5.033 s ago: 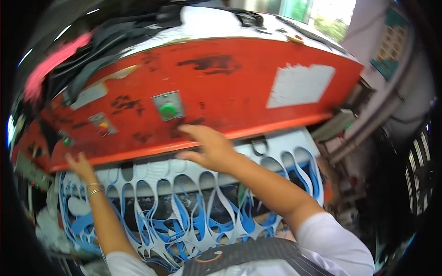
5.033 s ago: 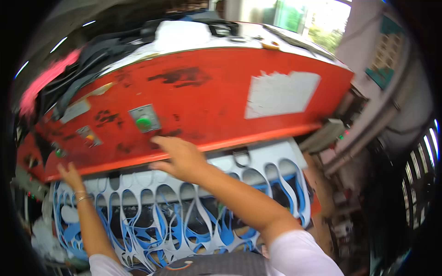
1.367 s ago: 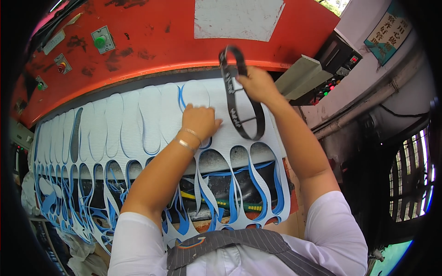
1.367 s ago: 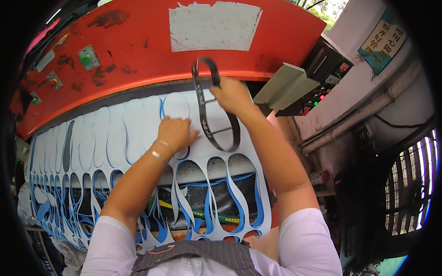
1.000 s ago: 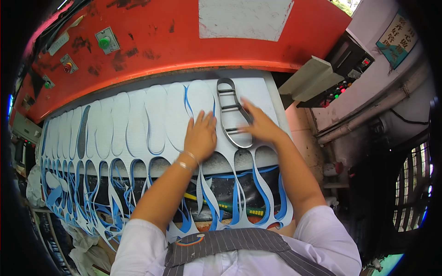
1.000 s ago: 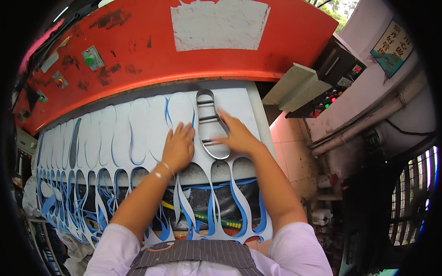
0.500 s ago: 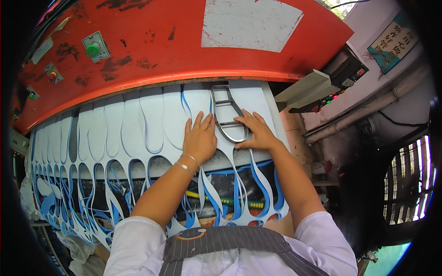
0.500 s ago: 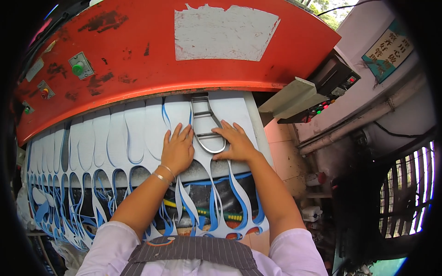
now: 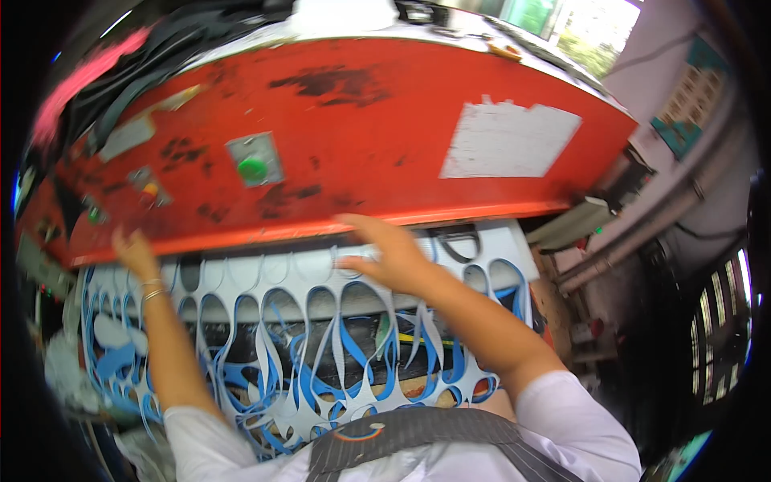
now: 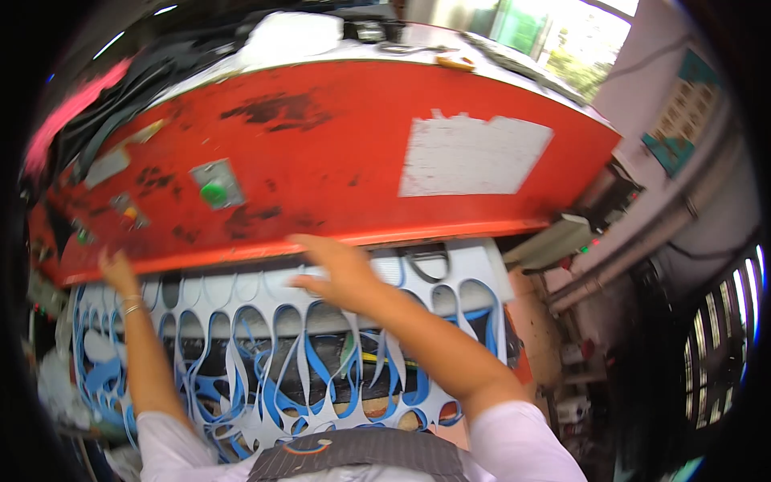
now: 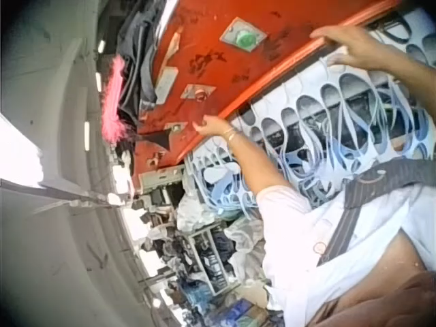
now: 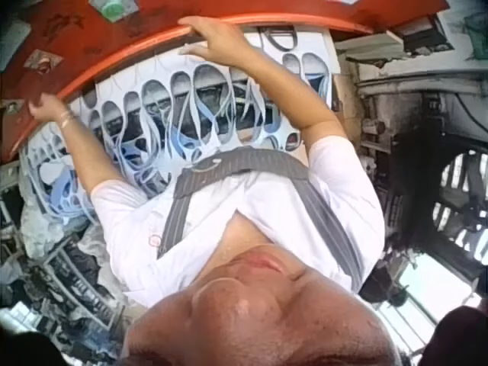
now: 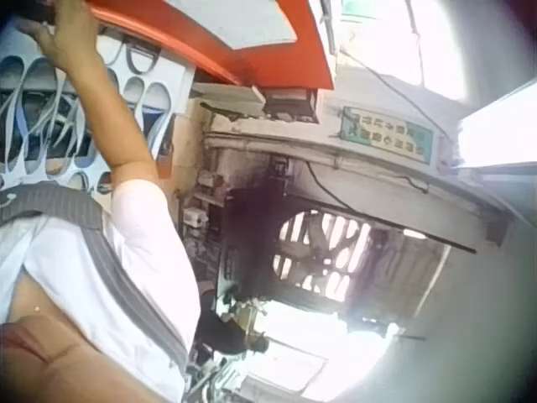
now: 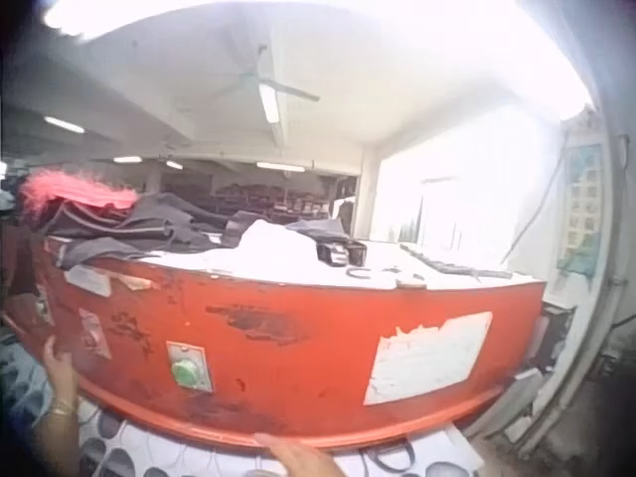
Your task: Die-cut insoles from foam sheets using a press machine.
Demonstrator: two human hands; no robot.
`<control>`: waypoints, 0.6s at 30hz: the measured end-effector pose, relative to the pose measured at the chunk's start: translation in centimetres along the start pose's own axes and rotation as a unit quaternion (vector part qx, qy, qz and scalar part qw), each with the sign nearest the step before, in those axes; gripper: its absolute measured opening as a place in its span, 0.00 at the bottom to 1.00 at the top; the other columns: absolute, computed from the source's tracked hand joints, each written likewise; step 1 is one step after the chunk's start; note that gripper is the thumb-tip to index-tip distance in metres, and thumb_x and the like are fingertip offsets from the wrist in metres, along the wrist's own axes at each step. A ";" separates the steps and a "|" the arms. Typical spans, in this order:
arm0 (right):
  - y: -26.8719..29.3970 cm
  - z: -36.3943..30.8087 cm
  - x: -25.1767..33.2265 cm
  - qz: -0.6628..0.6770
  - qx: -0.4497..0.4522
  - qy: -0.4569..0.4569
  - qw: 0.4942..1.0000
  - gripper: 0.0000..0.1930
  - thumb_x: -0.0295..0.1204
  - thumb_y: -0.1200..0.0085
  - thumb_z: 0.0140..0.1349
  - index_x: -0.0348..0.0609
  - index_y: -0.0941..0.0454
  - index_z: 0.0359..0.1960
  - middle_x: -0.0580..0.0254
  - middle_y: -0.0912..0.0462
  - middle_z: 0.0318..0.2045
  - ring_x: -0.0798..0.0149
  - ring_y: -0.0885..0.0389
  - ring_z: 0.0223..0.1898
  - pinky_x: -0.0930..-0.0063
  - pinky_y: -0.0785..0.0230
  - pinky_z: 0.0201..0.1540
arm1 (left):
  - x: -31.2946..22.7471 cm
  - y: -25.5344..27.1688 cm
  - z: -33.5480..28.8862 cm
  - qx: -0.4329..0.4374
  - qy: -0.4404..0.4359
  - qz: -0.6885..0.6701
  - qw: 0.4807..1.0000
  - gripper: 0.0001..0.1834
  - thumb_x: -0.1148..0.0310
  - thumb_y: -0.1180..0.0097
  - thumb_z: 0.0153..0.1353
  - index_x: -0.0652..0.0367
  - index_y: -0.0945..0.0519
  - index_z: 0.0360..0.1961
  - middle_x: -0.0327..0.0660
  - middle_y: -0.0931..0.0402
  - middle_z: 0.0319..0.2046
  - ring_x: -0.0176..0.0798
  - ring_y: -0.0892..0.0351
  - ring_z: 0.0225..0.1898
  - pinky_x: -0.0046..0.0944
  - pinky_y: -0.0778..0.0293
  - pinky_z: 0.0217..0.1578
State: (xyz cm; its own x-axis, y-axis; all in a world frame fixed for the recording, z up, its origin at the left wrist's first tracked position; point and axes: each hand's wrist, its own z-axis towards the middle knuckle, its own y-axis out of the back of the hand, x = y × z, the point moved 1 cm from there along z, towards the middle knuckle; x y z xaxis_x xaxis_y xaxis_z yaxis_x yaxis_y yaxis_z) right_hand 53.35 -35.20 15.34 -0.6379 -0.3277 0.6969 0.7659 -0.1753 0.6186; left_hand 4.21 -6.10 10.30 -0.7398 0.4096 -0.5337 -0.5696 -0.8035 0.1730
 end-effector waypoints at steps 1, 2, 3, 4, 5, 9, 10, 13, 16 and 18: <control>-1.8 2.9 2.4 0.011 -0.023 0.049 0.998 0.35 0.47 0.36 0.54 0.43 0.33 0.60 0.49 0.24 0.53 0.53 0.21 0.51 0.61 0.28 0.51 | 3.5 2.4 3.9 -0.033 -0.011 0.048 0.998 0.26 0.68 0.44 0.57 0.70 0.29 0.55 0.53 0.25 0.50 0.47 0.26 0.52 0.41 0.32 0.55; -2.7 5.3 4.2 -0.036 -0.098 0.125 0.987 0.34 0.50 0.37 0.54 0.43 0.32 0.57 0.50 0.21 0.48 0.52 0.20 0.47 0.60 0.26 0.46 | 5.1 3.0 6.8 -0.059 0.009 0.102 0.993 0.28 0.67 0.41 0.55 0.75 0.30 0.53 0.58 0.28 0.53 0.54 0.28 0.54 0.45 0.35 0.59; -2.7 7.4 5.3 -0.041 -0.142 0.137 0.980 0.26 0.47 0.41 0.57 0.44 0.31 0.49 0.53 0.19 0.40 0.49 0.18 0.38 0.57 0.26 0.36 | 5.0 0.9 7.4 -0.038 0.080 0.236 0.968 0.30 0.65 0.44 0.58 0.75 0.32 0.57 0.60 0.30 0.56 0.55 0.28 0.54 0.44 0.35 0.57; -3.2 9.9 6.1 -0.063 -0.154 0.111 0.980 0.21 0.44 0.42 0.58 0.45 0.31 0.45 0.55 0.18 0.36 0.48 0.18 0.33 0.54 0.28 0.32 | 5.6 1.0 8.8 -0.029 0.077 0.218 0.972 0.30 0.65 0.44 0.58 0.75 0.32 0.57 0.60 0.30 0.56 0.55 0.28 0.54 0.44 0.35 0.57; -3.7 11.6 7.0 -0.069 -0.165 0.096 0.979 0.17 0.41 0.44 0.59 0.45 0.32 0.42 0.57 0.18 0.32 0.47 0.19 0.29 0.52 0.30 0.28 | 7.1 3.2 11.3 0.035 0.085 0.159 0.983 0.30 0.65 0.46 0.60 0.71 0.35 0.61 0.57 0.31 0.58 0.52 0.28 0.55 0.42 0.35 0.57; -4.7 10.3 6.7 -0.100 -0.165 0.109 0.975 0.12 0.36 0.46 0.61 0.45 0.34 0.39 0.57 0.19 0.29 0.44 0.21 0.25 0.49 0.32 0.26 | 8.5 7.2 10.8 0.235 0.159 0.021 0.959 0.30 0.68 0.53 0.64 0.59 0.40 0.68 0.45 0.33 0.63 0.45 0.29 0.59 0.34 0.37 0.57; -5.0 8.5 6.3 -0.080 -0.144 0.104 0.981 0.13 0.37 0.46 0.61 0.45 0.34 0.39 0.55 0.19 0.28 0.44 0.21 0.26 0.50 0.32 0.26 | 7.5 7.9 8.9 0.237 0.066 0.010 0.969 0.28 0.68 0.53 0.65 0.61 0.37 0.66 0.46 0.30 0.61 0.43 0.28 0.57 0.36 0.36 0.57; -5.0 1.8 2.8 -0.049 -0.093 0.049 0.993 0.14 0.41 0.46 0.61 0.44 0.32 0.38 0.51 0.20 0.28 0.43 0.21 0.29 0.52 0.31 0.30 | -3.6 6.2 -1.1 0.323 0.052 -0.054 0.943 0.22 0.68 0.52 0.67 0.63 0.29 0.61 0.46 0.25 0.55 0.40 0.26 0.54 0.37 0.35 0.57; -4.7 -5.9 1.7 -0.064 0.122 -0.102 0.985 0.18 0.46 0.45 0.60 0.43 0.28 0.36 0.50 0.21 0.28 0.44 0.21 0.32 0.54 0.31 0.33 | -20.2 11.5 -12.1 0.467 0.063 -0.065 0.879 0.13 0.64 0.44 0.61 0.63 0.20 0.40 0.45 0.21 0.37 0.41 0.22 0.39 0.39 0.28 0.44; -3.5 -10.1 1.7 -0.070 0.216 -0.142 0.963 0.23 0.51 0.43 0.56 0.42 0.26 0.35 0.49 0.21 0.30 0.46 0.21 0.35 0.55 0.31 0.36 | -27.2 13.8 -19.0 0.590 0.128 -0.206 0.770 0.08 0.67 0.42 0.59 0.60 0.18 0.35 0.41 0.20 0.31 0.39 0.22 0.34 0.38 0.26 0.36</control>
State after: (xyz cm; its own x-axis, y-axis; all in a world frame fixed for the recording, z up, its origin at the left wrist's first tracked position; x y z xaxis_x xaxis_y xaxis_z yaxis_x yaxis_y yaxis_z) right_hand 50.45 -44.50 10.70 -0.7756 -0.0517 0.6291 0.6049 0.2240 0.7641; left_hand 23.26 -36.58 11.43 -0.4014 0.3051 -0.8636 -0.7772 0.3854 0.4974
